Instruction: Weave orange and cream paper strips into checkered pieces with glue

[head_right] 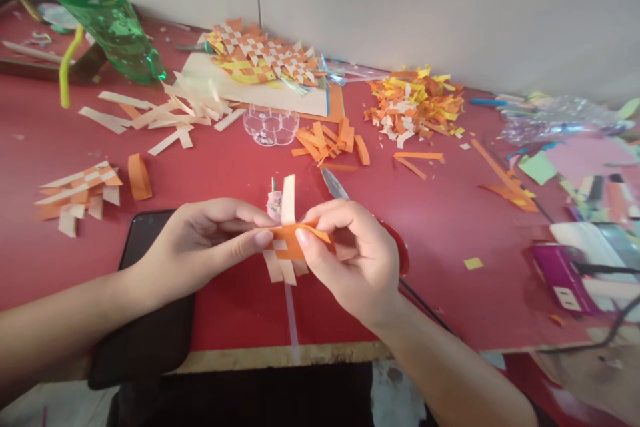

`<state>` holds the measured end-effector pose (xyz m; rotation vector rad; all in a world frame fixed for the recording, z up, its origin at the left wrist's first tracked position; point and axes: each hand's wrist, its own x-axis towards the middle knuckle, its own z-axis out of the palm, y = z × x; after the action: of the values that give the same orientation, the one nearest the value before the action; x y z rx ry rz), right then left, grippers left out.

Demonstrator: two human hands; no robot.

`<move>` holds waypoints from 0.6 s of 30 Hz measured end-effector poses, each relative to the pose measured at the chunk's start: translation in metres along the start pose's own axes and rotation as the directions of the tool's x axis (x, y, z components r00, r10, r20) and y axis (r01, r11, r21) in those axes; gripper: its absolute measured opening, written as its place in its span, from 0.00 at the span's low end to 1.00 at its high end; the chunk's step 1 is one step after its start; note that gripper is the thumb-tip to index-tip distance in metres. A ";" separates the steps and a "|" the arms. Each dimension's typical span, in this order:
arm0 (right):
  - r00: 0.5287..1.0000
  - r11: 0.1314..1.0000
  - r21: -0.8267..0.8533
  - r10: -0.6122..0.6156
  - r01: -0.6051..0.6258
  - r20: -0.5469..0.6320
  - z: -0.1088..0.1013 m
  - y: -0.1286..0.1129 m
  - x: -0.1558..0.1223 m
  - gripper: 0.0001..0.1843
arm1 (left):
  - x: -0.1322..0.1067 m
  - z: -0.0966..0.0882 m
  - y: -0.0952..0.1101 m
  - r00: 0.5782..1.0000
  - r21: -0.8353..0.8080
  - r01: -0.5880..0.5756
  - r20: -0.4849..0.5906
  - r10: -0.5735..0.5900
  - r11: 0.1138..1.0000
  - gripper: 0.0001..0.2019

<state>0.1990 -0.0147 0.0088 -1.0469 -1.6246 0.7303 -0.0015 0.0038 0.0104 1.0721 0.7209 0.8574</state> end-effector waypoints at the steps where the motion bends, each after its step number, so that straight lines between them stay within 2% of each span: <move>1: 1.000 1.000 0.008 0.002 -0.002 -0.009 0.001 0.000 0.000 0.09 | 0.000 0.000 -0.001 1.000 0.000 0.004 0.009 -0.004 1.000 0.04; 5: 1.000 0.998 0.067 -0.009 0.010 -0.016 0.003 0.000 0.000 0.10 | 0.002 -0.001 -0.002 0.999 0.052 0.043 0.018 -0.044 0.998 0.07; 10: 0.999 1.000 0.009 -0.021 0.021 -0.033 0.003 -0.001 0.000 0.11 | 0.004 -0.003 -0.001 0.994 0.014 0.080 0.073 -0.081 0.997 0.07; 18: 0.999 1.000 0.009 0.006 -0.006 -0.047 0.003 0.000 -0.002 0.10 | 0.003 -0.004 -0.001 1.000 0.091 0.007 -0.028 -0.005 0.996 0.07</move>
<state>0.1962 -0.0166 0.0075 -1.0558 -1.5772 0.7111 -0.0029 0.0077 0.0084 1.1408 0.7919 0.8421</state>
